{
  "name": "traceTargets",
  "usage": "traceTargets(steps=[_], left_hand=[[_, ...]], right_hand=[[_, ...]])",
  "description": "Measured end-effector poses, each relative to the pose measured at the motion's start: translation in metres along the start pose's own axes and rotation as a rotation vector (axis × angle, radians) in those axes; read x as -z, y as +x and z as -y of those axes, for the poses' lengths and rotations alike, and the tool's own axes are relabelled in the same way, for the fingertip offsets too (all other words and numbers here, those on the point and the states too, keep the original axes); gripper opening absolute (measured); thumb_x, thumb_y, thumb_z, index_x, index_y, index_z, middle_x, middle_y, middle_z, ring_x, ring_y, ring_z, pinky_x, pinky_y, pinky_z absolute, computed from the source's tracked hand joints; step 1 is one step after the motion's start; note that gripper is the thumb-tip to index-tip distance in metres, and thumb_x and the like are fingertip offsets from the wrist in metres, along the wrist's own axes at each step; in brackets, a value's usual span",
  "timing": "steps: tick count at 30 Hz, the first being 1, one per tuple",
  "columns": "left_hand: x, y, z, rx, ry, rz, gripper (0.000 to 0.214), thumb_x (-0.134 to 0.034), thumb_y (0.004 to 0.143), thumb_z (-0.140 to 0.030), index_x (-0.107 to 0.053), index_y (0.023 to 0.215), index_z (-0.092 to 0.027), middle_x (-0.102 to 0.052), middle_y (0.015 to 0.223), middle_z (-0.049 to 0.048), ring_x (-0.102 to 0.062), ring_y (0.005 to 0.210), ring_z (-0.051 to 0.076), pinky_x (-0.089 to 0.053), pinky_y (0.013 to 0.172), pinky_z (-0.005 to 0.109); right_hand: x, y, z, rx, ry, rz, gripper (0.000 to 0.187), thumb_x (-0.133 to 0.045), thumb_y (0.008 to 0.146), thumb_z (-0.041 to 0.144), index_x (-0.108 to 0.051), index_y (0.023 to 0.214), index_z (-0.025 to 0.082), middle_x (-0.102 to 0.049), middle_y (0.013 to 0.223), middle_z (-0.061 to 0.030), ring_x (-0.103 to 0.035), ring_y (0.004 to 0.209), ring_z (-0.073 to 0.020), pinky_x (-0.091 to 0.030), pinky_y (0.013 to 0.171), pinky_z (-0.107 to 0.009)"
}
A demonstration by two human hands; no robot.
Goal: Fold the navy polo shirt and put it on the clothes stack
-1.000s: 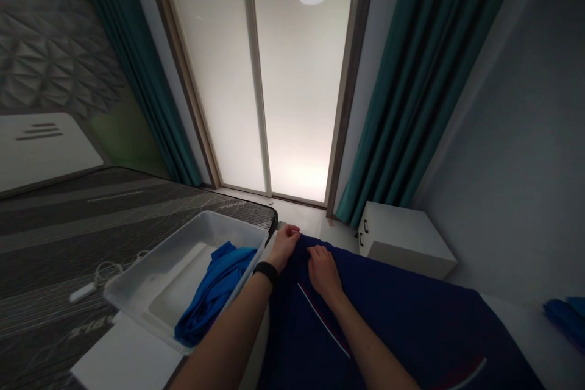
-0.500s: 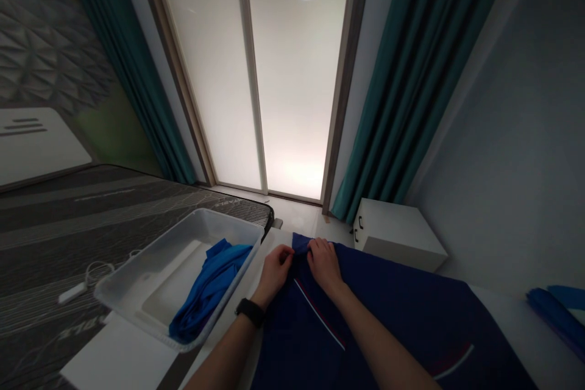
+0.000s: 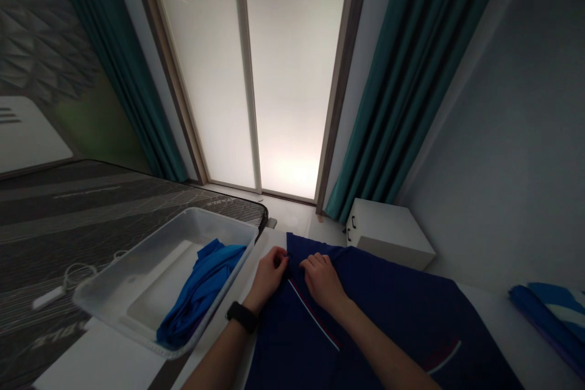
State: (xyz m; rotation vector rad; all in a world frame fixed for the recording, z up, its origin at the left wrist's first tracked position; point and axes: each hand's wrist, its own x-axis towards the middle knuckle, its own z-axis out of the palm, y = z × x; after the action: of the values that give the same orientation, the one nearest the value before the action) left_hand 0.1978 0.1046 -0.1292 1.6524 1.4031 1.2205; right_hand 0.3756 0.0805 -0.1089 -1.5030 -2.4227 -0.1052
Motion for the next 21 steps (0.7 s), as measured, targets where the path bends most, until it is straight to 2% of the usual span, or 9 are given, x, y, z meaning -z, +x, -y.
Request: traceTargets(steps=[3,5,7,10,13,21], left_hand=[[0.001,-0.001,-0.002,0.003,0.017,0.007,0.014,-0.054,0.081,-0.032,-0.061,0.084,-0.020,-0.061,0.065,-0.0025,-0.058,0.061,0.016,-0.042,0.060,0.026],[0.002,-0.001,-0.003,0.003,0.028,0.006,0.014,-0.054,0.081,-0.032,-0.061,0.082,-0.020,-0.061,0.065,-0.0024,-0.058,0.060,0.016,-0.042,0.060,0.026],[0.003,-0.001,-0.004,0.001,0.035,0.005,0.013,-0.054,0.080,-0.032,-0.061,0.080,-0.020,-0.062,0.065,-0.0021,-0.058,0.060,0.016,-0.042,0.060,0.026],[0.003,0.000,-0.003,-0.003,0.038,0.003,0.014,-0.055,0.079,-0.033,-0.061,0.079,-0.020,-0.063,0.066,-0.0017,-0.059,0.061,0.017,-0.043,0.060,0.027],[0.003,0.000,-0.002,-0.013,0.037,0.002,0.016,-0.055,0.079,-0.035,-0.062,0.081,-0.021,-0.064,0.067,-0.0011,-0.060,0.062,0.017,-0.044,0.060,0.027],[0.005,0.001,-0.005,-0.024,0.057,-0.036,0.017,-0.053,0.082,-0.035,-0.061,0.080,-0.021,-0.067,0.073,0.0013,-0.063,0.068,0.020,-0.048,0.067,0.030]], right_hand=[[-0.003,0.003,-0.020,-0.108,-0.013,-0.023,0.032,-0.040,0.096,0.012,-0.060,0.118,0.022,-0.065,0.104,-0.0061,-0.055,0.098,-0.0201,-0.035,0.087,-0.032],[-0.006,0.006,-0.034,-0.183,-0.034,-0.030,0.033,-0.040,0.096,0.014,-0.058,0.122,0.020,-0.065,0.107,-0.0089,-0.054,0.100,-0.0220,-0.035,0.088,-0.035],[-0.007,0.009,-0.047,-0.232,-0.054,-0.026,0.031,-0.042,0.095,0.015,-0.060,0.120,0.019,-0.065,0.105,-0.0096,-0.055,0.100,-0.0228,-0.035,0.086,-0.035],[-0.009,0.014,-0.059,-0.249,-0.073,-0.013,0.024,-0.045,0.094,0.014,-0.066,0.105,0.020,-0.066,0.100,-0.0087,-0.055,0.097,-0.0223,-0.035,0.083,-0.034],[-0.006,0.016,-0.061,-0.234,-0.088,-0.016,0.024,-0.043,0.095,0.011,-0.065,0.096,0.019,-0.065,0.098,-0.0080,-0.054,0.096,-0.0222,-0.034,0.083,-0.034],[0.020,-0.004,-0.043,-0.256,-0.114,-0.086,0.022,-0.037,0.097,0.015,-0.059,0.096,0.018,-0.060,0.100,-0.0096,-0.048,0.097,-0.0243,-0.031,0.088,-0.037]])
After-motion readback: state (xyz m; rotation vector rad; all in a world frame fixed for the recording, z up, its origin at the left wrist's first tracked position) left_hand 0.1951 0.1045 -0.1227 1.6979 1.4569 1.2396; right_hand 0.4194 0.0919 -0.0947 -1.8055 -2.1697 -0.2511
